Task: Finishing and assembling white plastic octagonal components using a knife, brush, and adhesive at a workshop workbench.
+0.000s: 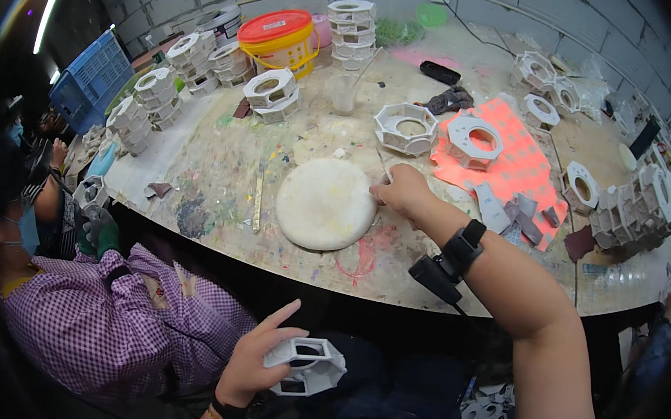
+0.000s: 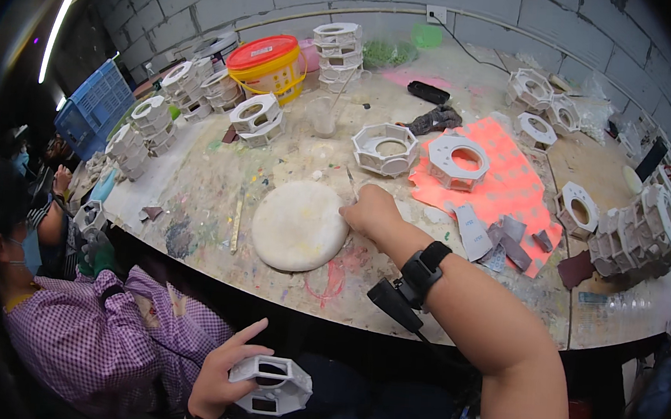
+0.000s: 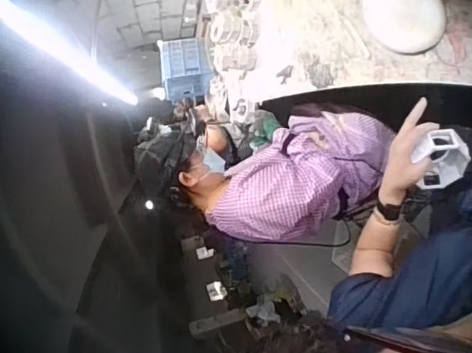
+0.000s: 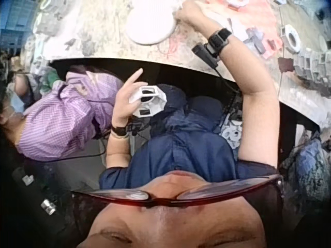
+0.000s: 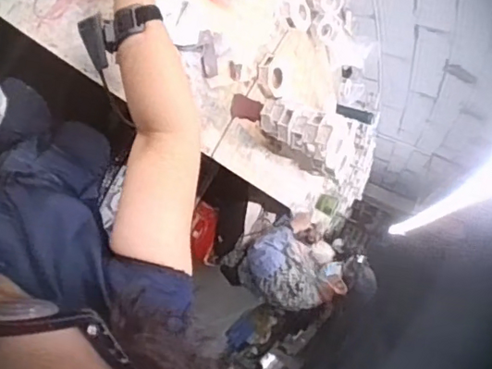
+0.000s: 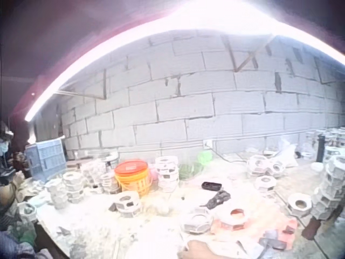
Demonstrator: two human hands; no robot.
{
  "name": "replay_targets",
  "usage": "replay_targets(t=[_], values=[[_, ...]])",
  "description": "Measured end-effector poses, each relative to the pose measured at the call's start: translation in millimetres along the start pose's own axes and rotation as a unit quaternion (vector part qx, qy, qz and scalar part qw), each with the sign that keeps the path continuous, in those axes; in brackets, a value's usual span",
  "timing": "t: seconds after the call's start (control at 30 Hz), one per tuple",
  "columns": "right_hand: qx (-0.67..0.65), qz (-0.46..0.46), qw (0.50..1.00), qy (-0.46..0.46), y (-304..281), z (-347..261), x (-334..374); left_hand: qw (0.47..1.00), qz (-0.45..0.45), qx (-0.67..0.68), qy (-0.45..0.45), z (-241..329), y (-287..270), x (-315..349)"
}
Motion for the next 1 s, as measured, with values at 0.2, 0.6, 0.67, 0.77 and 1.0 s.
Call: replay_targets(t=[0.2,0.6,0.67,0.77,1.0], values=[[0.128,0.044,0.989,-0.064,2,-11,-7,0.992,0.087,0.02,-0.083,-27,-18,54],[0.199,-0.043,0.964,-0.173,35,-34,43,0.995,0.066,0.028,-0.073,-37,-17,44],[0.236,-0.023,0.958,-0.164,31,-41,54,0.996,0.044,0.053,-0.061,-29,-13,36],[0.255,0.024,0.951,-0.176,25,-43,38,0.997,0.019,0.058,-0.052,-31,-10,24],[0.16,-0.054,0.977,-0.132,28,-39,13,0.986,0.035,0.035,-0.157,-22,-35,7]])
Point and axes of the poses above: each hand's wrist, its own x-axis away from the middle knuckle, its own y-axis out of the palm, z = x × y, the point moved 9 cm from there along -x, towards the middle knuckle, and after that the axes turned 3 degrees about -x, right-handed, at the moved point
